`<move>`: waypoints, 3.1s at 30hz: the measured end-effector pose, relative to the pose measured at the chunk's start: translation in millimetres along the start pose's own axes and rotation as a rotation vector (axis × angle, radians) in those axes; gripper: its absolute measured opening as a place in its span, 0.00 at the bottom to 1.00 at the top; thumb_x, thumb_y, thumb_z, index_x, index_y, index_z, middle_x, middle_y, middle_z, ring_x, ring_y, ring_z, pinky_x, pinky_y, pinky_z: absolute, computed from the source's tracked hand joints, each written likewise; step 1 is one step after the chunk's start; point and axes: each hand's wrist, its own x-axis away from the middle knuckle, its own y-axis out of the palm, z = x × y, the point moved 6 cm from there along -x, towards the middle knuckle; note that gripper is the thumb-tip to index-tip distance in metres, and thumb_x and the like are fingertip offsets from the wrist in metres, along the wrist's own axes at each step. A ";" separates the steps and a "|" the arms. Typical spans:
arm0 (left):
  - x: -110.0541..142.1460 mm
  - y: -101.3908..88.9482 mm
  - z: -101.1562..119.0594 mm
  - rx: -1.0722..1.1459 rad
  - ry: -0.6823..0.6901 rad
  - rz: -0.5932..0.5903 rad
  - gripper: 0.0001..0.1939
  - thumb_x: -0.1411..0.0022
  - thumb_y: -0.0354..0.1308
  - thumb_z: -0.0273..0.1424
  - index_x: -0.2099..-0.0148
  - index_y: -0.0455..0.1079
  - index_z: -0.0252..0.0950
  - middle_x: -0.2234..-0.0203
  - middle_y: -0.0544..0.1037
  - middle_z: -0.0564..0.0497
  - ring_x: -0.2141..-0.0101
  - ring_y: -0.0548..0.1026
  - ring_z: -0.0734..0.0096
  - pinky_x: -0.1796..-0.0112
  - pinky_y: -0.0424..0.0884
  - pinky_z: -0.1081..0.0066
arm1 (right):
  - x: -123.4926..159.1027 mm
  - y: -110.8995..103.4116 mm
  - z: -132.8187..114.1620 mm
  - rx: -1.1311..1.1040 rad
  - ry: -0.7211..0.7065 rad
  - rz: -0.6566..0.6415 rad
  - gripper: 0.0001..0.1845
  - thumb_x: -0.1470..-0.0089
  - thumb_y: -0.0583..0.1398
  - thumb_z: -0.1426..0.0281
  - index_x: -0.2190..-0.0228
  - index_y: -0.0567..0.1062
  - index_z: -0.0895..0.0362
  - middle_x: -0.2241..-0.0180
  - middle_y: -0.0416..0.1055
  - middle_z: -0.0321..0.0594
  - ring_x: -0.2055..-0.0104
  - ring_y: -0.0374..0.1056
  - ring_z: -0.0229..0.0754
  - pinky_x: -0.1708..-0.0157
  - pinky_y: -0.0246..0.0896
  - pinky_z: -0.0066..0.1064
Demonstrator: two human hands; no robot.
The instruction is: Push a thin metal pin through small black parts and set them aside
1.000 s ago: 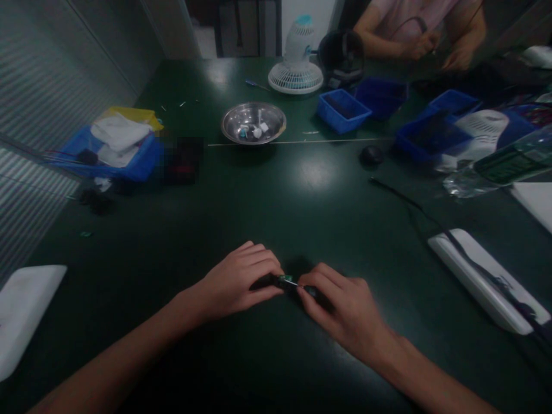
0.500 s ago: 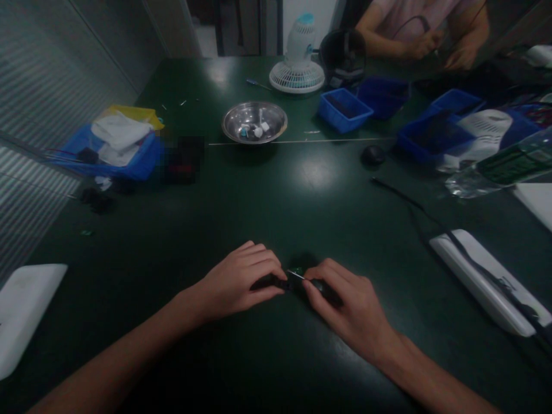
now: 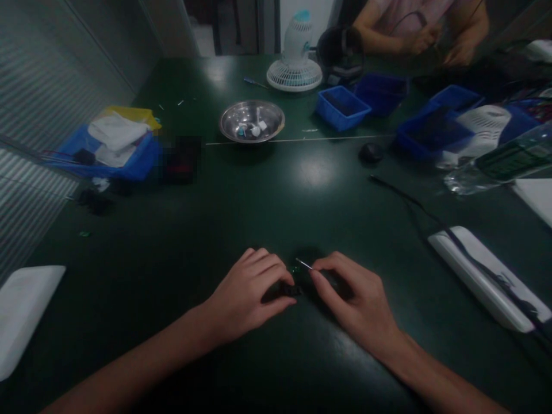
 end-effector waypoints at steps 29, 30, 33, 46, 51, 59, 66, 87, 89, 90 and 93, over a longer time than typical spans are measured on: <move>-9.5 -10.8 -2.5 -0.214 0.015 0.088 0.05 0.29 0.60 0.30 0.52 0.73 0.36 0.54 0.76 0.47 0.54 0.71 0.62 0.54 0.70 0.61 | 0.6 -2.0 -2.4 0.008 -0.006 0.017 0.07 0.32 0.60 0.68 0.62 0.78 0.55 0.68 0.75 0.38 0.68 0.71 0.40 0.67 0.63 0.31; -7.1 -13.6 -4.8 -0.232 -0.012 0.095 0.05 0.30 0.61 0.30 0.53 0.72 0.36 0.53 0.75 0.47 0.53 0.71 0.61 0.55 0.71 0.61 | 0.9 -2.3 -2.1 0.012 -0.003 0.016 0.07 0.32 0.60 0.68 0.63 0.78 0.55 0.68 0.75 0.38 0.68 0.70 0.39 0.68 0.63 0.31; 0.7 -22.1 -12.1 -0.285 -0.064 0.101 0.05 0.31 0.61 0.33 0.56 0.72 0.36 0.51 0.74 0.46 0.52 0.70 0.59 0.56 0.71 0.59 | 1.3 -3.4 -2.3 0.018 0.000 0.018 0.08 0.32 0.59 0.67 0.63 0.78 0.55 0.69 0.74 0.37 0.70 0.69 0.39 0.69 0.63 0.30; 1.8 -35.4 -19.3 -0.247 0.168 -0.127 0.13 0.25 0.53 0.26 0.46 0.75 0.43 0.44 0.73 0.48 0.44 0.69 0.62 0.46 0.70 0.59 | 1.3 -2.4 -0.1 -0.032 0.018 -0.011 0.07 0.32 0.60 0.68 0.62 0.78 0.55 0.67 0.74 0.37 0.70 0.69 0.38 0.69 0.61 0.30; 0.6 -35.2 -25.4 -0.242 0.135 -0.136 0.08 0.25 0.54 0.27 0.50 0.74 0.39 0.48 0.75 0.48 0.49 0.72 0.64 0.47 0.70 0.60 | 1.7 -2.3 0.7 -0.034 0.023 -0.017 0.07 0.32 0.60 0.68 0.61 0.78 0.56 0.66 0.74 0.37 0.67 0.70 0.39 0.66 0.62 0.31; 2.5 -21.2 12.3 0.007 0.106 -0.048 0.03 0.28 0.58 0.29 0.54 0.73 0.40 0.51 0.78 0.49 0.49 0.74 0.68 0.47 0.71 0.65 | 1.5 -3.0 -0.7 -0.036 -0.005 0.002 0.06 0.32 0.60 0.69 0.62 0.77 0.56 0.67 0.74 0.37 0.68 0.70 0.38 0.67 0.61 0.30; 10.3 9.9 30.8 -0.292 0.199 0.013 0.10 0.26 0.53 0.24 0.48 0.73 0.35 0.46 0.78 0.45 0.47 0.76 0.62 0.49 0.74 0.60 | 2.0 -3.5 -0.9 -0.056 -0.004 0.005 0.05 0.33 0.61 0.70 0.62 0.77 0.56 0.67 0.74 0.37 0.67 0.70 0.39 0.66 0.62 0.30; 178.2 -163.0 -135.3 -0.504 -0.312 0.483 0.12 0.37 0.62 0.41 0.55 0.76 0.42 0.40 0.75 0.50 0.40 0.73 0.52 0.35 0.64 0.49 | 0.1 -1.4 3.1 -0.009 0.019 -0.045 0.07 0.31 0.60 0.67 0.61 0.78 0.55 0.66 0.74 0.37 0.67 0.71 0.39 0.66 0.62 0.32; 183.1 -166.4 -135.2 -0.471 -0.448 0.616 0.14 0.38 0.63 0.43 0.54 0.76 0.42 0.43 0.78 0.50 0.45 0.77 0.53 0.38 0.68 0.50 | 0.3 -1.3 2.6 -0.004 0.017 -0.050 0.07 0.31 0.60 0.67 0.61 0.78 0.55 0.66 0.75 0.37 0.67 0.71 0.39 0.66 0.63 0.32; 187.3 -167.9 -136.5 -0.452 -0.545 0.700 0.15 0.38 0.64 0.44 0.53 0.77 0.43 0.47 0.80 0.50 0.48 0.80 0.54 0.40 0.71 0.51 | 0.2 -1.3 2.2 -0.004 0.015 -0.052 0.07 0.31 0.60 0.67 0.61 0.78 0.55 0.66 0.75 0.37 0.67 0.71 0.39 0.67 0.62 0.31; 195.2 -167.0 -139.1 -0.337 -0.757 0.896 0.21 0.41 0.66 0.46 0.49 0.78 0.42 0.56 0.84 0.50 0.56 0.83 0.55 0.46 0.76 0.53 | -0.1 -1.7 1.3 -0.006 0.012 -0.052 0.08 0.31 0.59 0.67 0.62 0.78 0.55 0.67 0.74 0.37 0.68 0.71 0.38 0.68 0.62 0.31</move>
